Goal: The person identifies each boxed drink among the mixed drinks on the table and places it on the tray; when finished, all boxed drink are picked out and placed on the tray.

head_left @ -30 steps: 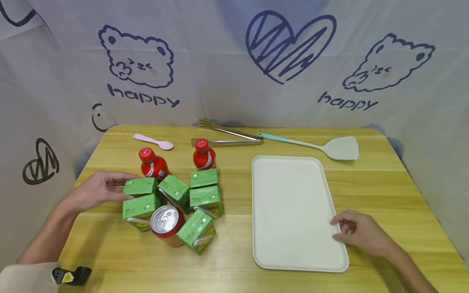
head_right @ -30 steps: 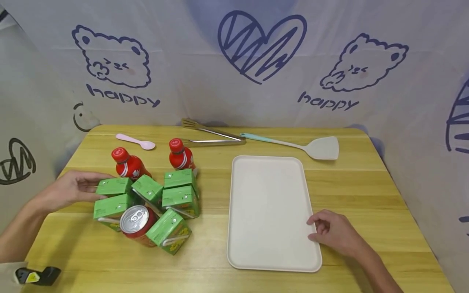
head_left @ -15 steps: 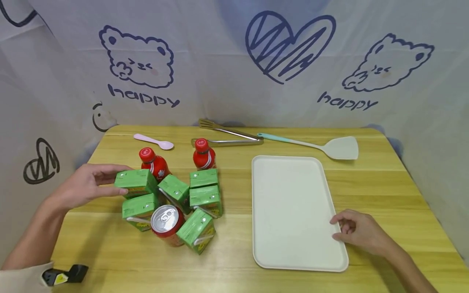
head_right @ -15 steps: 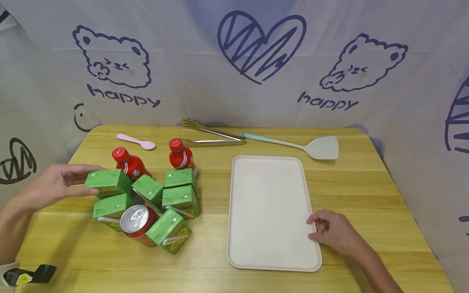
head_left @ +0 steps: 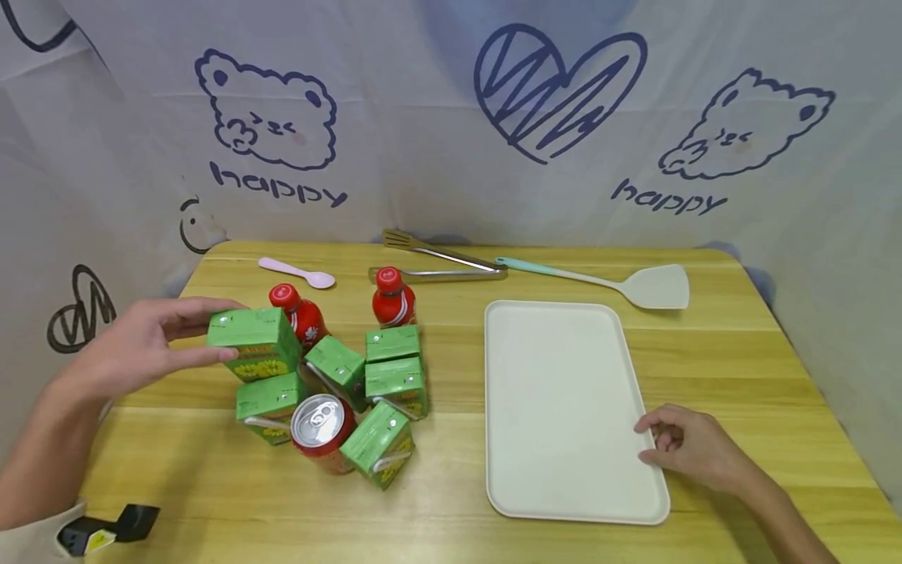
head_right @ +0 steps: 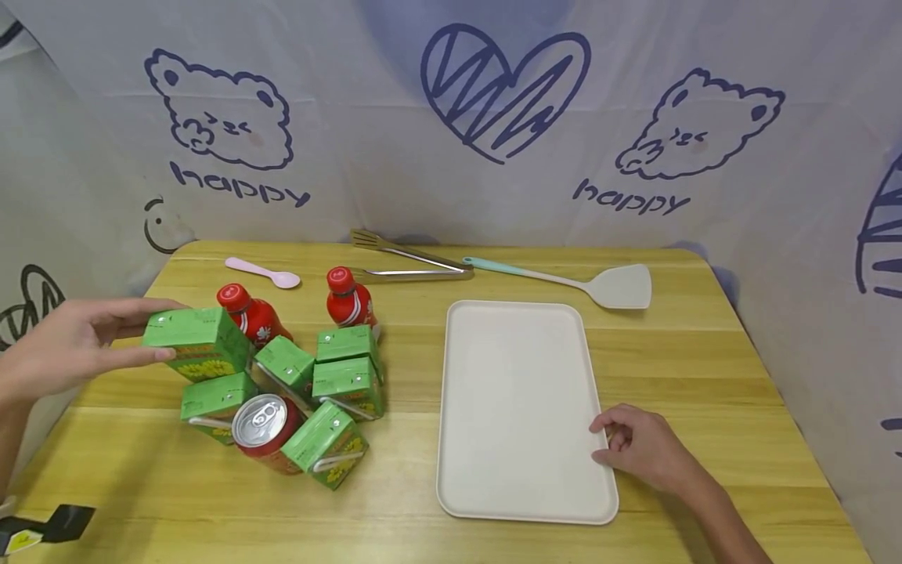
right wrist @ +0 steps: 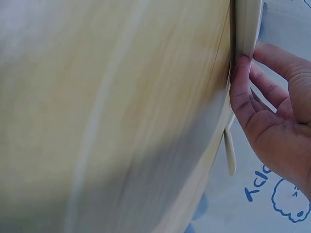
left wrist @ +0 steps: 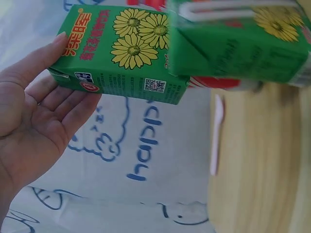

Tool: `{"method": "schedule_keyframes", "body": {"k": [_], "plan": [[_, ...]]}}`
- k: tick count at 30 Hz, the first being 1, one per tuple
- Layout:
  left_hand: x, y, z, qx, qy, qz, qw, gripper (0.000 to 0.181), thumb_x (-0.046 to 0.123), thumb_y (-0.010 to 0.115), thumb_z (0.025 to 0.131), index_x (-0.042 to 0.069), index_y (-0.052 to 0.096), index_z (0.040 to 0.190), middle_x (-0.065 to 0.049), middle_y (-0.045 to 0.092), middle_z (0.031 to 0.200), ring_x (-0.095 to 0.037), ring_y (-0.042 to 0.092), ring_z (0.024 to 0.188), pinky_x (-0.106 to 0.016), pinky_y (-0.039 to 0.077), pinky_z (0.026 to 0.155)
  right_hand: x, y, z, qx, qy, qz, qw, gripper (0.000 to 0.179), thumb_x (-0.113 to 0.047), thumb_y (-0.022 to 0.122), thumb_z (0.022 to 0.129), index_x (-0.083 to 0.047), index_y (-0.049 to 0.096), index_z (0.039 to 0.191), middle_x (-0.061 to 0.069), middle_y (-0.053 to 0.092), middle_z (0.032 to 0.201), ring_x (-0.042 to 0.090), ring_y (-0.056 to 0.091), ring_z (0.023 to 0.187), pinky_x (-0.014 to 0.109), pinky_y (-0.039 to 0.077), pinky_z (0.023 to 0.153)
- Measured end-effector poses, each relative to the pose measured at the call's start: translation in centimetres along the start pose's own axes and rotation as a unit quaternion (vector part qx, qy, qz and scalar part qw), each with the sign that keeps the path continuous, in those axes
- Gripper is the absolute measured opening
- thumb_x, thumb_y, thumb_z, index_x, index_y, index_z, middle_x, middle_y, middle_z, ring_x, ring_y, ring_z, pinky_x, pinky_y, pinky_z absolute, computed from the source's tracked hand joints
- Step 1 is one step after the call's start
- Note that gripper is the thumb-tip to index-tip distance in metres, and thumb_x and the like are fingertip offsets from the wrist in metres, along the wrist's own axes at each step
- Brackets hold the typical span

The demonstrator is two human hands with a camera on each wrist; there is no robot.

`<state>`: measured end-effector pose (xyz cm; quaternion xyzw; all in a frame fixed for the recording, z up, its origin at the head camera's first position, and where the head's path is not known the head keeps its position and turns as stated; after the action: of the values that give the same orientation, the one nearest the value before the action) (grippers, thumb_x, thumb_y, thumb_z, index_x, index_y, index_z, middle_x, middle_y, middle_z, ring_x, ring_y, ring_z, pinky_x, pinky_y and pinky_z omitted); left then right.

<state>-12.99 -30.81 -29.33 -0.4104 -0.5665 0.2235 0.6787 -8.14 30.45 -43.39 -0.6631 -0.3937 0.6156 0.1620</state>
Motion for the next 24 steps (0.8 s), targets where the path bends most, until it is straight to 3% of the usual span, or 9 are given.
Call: {"method": "schedule_keyframes", "body": {"k": [2, 5, 7, 10, 11, 14, 15, 17, 24], "plan": [[0.4, -0.3, -0.2, 0.008, -0.008, 0.007, 0.9999, 0.051, 0.023, 0.075, 0.082, 0.011, 0.058, 0.128, -0.013, 0.063, 0.119, 0.019, 0.052, 0.092, -0.003, 0.042, 0.075, 0.0, 0.0, 0.0, -0.001, 0.003, -0.001, 1.0, 0.03, -0.014, 0.08, 0.073, -0.005, 0.065, 0.098, 0.0, 0.058, 0.072, 0.0, 0.049, 0.062, 0.019, 0.045, 0.053], [1.2, -0.7, -0.3, 0.022, -0.01, 0.016, 0.9996, 0.052, 0.023, 0.075, 0.082, 0.009, 0.058, 0.129, -0.017, 0.063, 0.117, 0.019, 0.051, 0.089, -0.003, 0.042, 0.072, -0.1, 0.0, 0.0, 0.001, 0.005, -0.006, 1.0, 0.03, -0.014, 0.08, 0.073, -0.006, 0.065, 0.098, 0.0, 0.058, 0.072, 0.0, 0.049, 0.062, 0.019, 0.045, 0.053], [1.8, -0.8, -0.3, 0.034, -0.016, 0.022, 0.999, 0.051, 0.024, 0.075, 0.082, 0.013, 0.059, 0.128, -0.013, 0.065, 0.116, 0.019, 0.05, 0.089, -0.004, 0.041, 0.074, -0.1, 0.0, 0.0, 0.001, 0.007, -0.008, 0.9999, 0.03, -0.014, 0.08, 0.073, -0.006, 0.065, 0.097, 0.0, 0.058, 0.072, 0.0, 0.049, 0.062, 0.019, 0.044, 0.053], [2.8, -0.8, -0.3, 0.054, -0.013, 0.012, 0.9984, 0.047, 0.021, 0.077, 0.08, 0.019, 0.061, 0.125, 0.001, 0.067, 0.11, 0.016, 0.051, 0.092, -0.025, 0.044, 0.093, -0.1, 0.0, 0.0, 0.0, 0.011, -0.009, 0.9999, 0.03, -0.014, 0.08, 0.073, -0.006, 0.065, 0.098, 0.0, 0.058, 0.072, 0.0, 0.049, 0.063, 0.019, 0.044, 0.053], [3.1, -0.8, -0.2, 0.062, -0.01, 0.008, 0.998, 0.047, 0.02, 0.077, 0.08, 0.021, 0.062, 0.124, 0.007, 0.067, 0.108, 0.014, 0.051, 0.092, -0.026, 0.042, 0.096, -0.2, 0.0, 0.0, 0.0, 0.012, -0.009, 0.9999, 0.03, -0.014, 0.08, 0.073, -0.006, 0.065, 0.098, 0.0, 0.058, 0.072, 0.001, 0.049, 0.063, 0.02, 0.044, 0.053], [4.1, -0.9, -0.1, 0.079, 0.005, 0.0, 0.9968, 0.046, 0.017, 0.078, 0.078, 0.025, 0.064, 0.121, 0.018, 0.066, 0.098, 0.009, 0.054, 0.092, -0.023, 0.038, 0.099, -0.2, 0.1, 0.0, -0.001, 0.016, -0.011, 0.9998, 0.03, -0.014, 0.08, 0.073, -0.006, 0.065, 0.098, 0.0, 0.057, 0.072, 0.001, 0.049, 0.063, 0.02, 0.044, 0.054], [4.4, -0.9, -0.1, 0.083, 0.012, -0.001, 0.9965, 0.047, 0.016, 0.079, 0.078, 0.026, 0.064, 0.121, 0.02, 0.066, 0.097, 0.008, 0.056, 0.091, -0.015, 0.037, 0.095, -0.2, 0.1, 0.0, -0.001, 0.017, -0.012, 0.9998, 0.03, -0.014, 0.08, 0.073, -0.006, 0.065, 0.098, 0.0, 0.057, 0.072, 0.001, 0.049, 0.062, 0.02, 0.044, 0.053], [5.1, -0.9, 0.0, 0.087, 0.024, -0.006, 0.9959, 0.047, 0.015, 0.079, 0.077, 0.027, 0.064, 0.121, 0.018, 0.066, 0.096, 0.006, 0.058, 0.088, -0.003, 0.033, 0.084, -0.3, 0.1, 0.0, -0.002, 0.018, -0.013, 0.9997, 0.03, -0.014, 0.08, 0.073, -0.006, 0.065, 0.098, 0.0, 0.057, 0.072, 0.001, 0.049, 0.062, 0.02, 0.044, 0.053], [7.8, -0.3, 1.1, 0.077, 0.075, -0.033, 0.9936, 0.048, 0.011, 0.078, 0.078, 0.025, 0.064, 0.122, 0.011, 0.067, 0.097, -0.002, 0.061, 0.084, -0.004, 0.04, 0.082, -0.1, 0.0, 0.0, -0.005, 0.021, -0.014, 0.9997, 0.029, -0.015, 0.08, 0.074, -0.007, 0.065, 0.098, 0.0, 0.057, 0.072, 0.001, 0.048, 0.063, 0.02, 0.044, 0.054]]}}
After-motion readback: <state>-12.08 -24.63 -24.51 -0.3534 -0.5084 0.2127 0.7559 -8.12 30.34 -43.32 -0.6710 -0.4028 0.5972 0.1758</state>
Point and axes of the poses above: each hand's wrist, its own z-axis towards the middle knuckle, its own y-axis out of the palm, x = y × z, the point moved 2 cm from there along z, towards the middle knuckle
